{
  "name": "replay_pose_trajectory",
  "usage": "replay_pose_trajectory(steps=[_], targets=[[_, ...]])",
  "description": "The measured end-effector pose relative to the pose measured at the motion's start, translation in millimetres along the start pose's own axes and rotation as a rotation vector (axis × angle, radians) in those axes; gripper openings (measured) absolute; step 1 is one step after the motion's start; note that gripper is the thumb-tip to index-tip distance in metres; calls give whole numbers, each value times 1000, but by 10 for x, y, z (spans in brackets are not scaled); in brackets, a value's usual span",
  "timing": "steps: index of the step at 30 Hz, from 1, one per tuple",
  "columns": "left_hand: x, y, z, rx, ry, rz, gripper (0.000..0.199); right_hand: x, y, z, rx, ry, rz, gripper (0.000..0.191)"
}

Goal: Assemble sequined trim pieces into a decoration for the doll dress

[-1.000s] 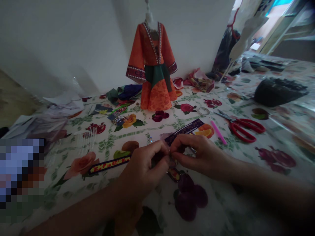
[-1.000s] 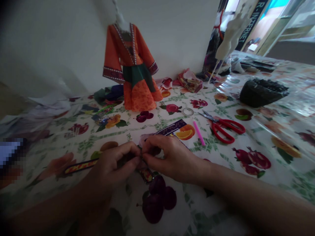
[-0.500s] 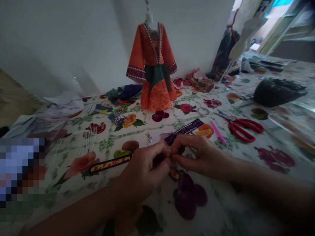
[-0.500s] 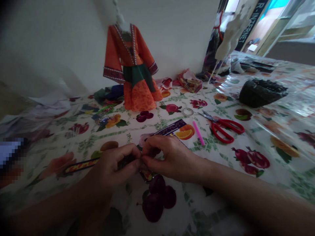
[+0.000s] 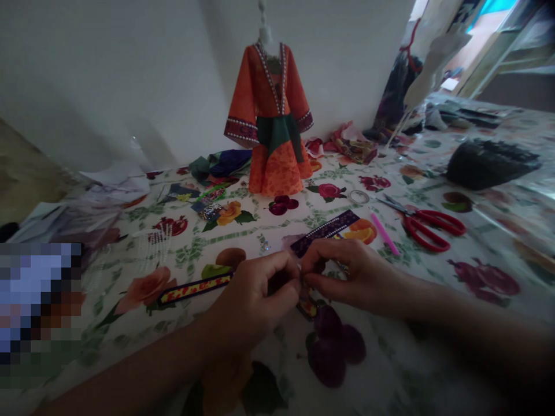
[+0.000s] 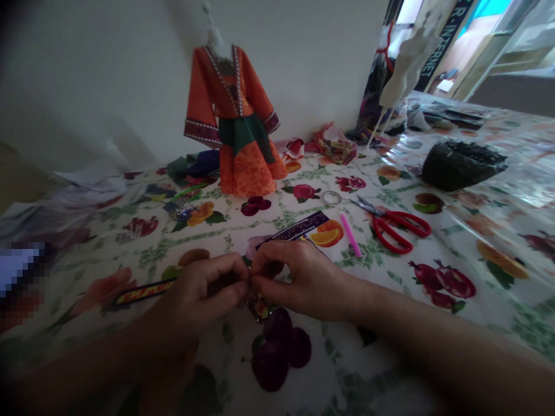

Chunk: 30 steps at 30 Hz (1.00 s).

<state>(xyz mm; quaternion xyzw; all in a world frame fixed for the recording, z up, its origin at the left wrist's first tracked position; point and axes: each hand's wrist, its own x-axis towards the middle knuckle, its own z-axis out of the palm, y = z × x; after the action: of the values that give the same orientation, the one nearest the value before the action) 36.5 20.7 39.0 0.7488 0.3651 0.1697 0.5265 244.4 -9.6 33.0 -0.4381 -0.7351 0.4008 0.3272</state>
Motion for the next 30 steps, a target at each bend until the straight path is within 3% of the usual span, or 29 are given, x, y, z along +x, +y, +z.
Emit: replay_pose_trajectory(steps=[13, 30], targets=[[11, 29, 18, 100, 58, 44, 8, 4, 12, 17, 26, -3, 7, 2], [-16, 8, 18, 50, 46, 22, 7, 1, 4, 10, 55, -15, 44, 4]])
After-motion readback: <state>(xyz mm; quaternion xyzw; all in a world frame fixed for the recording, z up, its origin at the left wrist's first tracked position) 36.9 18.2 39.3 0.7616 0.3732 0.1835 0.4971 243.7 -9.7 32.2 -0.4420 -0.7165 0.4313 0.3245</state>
